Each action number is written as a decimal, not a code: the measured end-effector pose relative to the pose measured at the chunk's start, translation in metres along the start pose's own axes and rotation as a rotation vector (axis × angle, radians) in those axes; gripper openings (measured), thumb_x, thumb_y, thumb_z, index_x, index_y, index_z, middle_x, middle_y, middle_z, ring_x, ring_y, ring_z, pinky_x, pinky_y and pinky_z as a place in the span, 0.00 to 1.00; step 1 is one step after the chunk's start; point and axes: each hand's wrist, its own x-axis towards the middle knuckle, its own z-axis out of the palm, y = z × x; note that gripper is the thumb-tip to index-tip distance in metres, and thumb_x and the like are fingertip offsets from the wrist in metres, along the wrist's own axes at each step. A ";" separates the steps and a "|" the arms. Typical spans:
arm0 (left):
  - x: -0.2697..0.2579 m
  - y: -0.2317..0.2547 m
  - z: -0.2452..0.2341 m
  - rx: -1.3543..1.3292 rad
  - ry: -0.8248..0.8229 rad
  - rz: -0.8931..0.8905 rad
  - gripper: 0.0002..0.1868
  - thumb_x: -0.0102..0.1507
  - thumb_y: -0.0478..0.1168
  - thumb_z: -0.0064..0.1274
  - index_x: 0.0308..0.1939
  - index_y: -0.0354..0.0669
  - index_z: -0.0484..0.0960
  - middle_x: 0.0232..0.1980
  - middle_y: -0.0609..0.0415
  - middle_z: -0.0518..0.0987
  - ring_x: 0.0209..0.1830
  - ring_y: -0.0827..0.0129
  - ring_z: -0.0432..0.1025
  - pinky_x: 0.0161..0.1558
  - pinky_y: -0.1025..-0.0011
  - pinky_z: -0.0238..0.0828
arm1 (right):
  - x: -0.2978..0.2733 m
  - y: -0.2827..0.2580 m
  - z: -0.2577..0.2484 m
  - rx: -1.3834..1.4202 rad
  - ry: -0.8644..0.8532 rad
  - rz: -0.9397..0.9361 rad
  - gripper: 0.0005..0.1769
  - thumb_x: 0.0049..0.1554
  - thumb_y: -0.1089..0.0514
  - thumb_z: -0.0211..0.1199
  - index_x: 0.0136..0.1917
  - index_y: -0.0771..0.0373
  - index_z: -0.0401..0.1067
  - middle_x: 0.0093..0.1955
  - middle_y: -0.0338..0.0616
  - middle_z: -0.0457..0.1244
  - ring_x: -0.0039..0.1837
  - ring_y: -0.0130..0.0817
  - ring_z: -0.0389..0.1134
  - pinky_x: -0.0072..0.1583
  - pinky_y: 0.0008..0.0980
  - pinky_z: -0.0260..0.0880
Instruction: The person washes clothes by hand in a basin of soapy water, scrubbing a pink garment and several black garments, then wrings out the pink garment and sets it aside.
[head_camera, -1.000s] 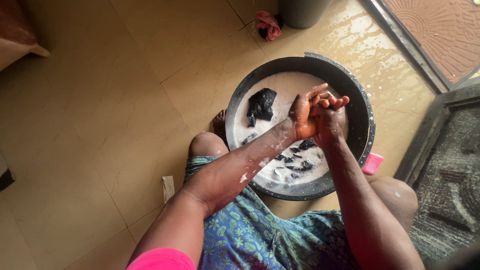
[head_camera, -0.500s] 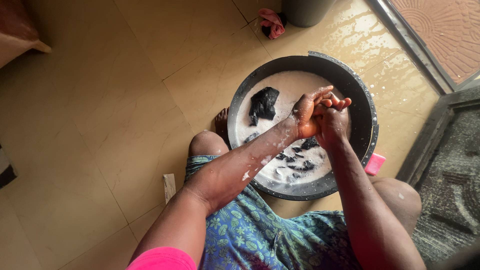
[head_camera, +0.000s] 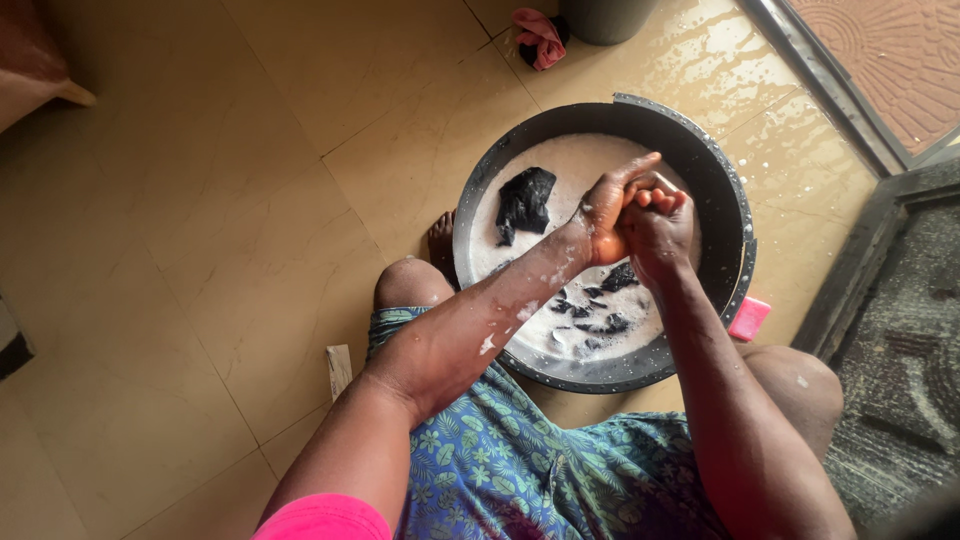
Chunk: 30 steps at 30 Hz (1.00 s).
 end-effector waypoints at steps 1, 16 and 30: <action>-0.001 0.001 -0.001 -0.056 0.028 -0.041 0.21 0.66 0.51 0.54 0.23 0.42 0.77 0.26 0.55 0.78 0.29 0.71 0.75 0.41 0.72 0.76 | -0.001 -0.002 0.000 -0.142 -0.038 -0.032 0.18 0.52 0.83 0.52 0.43 0.63 0.72 0.43 0.37 0.65 0.43 0.24 0.68 0.44 0.22 0.72; 0.003 -0.007 -0.011 0.076 0.258 -0.014 0.20 0.64 0.52 0.56 0.21 0.52 0.73 0.23 0.62 0.73 0.20 0.78 0.67 0.27 0.75 0.69 | -0.002 0.000 0.010 -0.664 -0.046 -0.223 0.16 0.48 0.79 0.49 0.40 0.67 0.74 0.37 0.34 0.66 0.38 0.16 0.62 0.38 0.18 0.59; -0.014 0.004 -0.024 0.915 0.054 0.397 0.24 0.69 0.48 0.53 0.23 0.36 0.75 0.23 0.58 0.69 0.21 0.77 0.62 0.21 0.70 0.58 | -0.008 -0.002 0.019 -0.934 -0.161 -0.268 0.10 0.62 0.66 0.62 0.38 0.64 0.77 0.34 0.40 0.69 0.35 0.23 0.69 0.38 0.25 0.71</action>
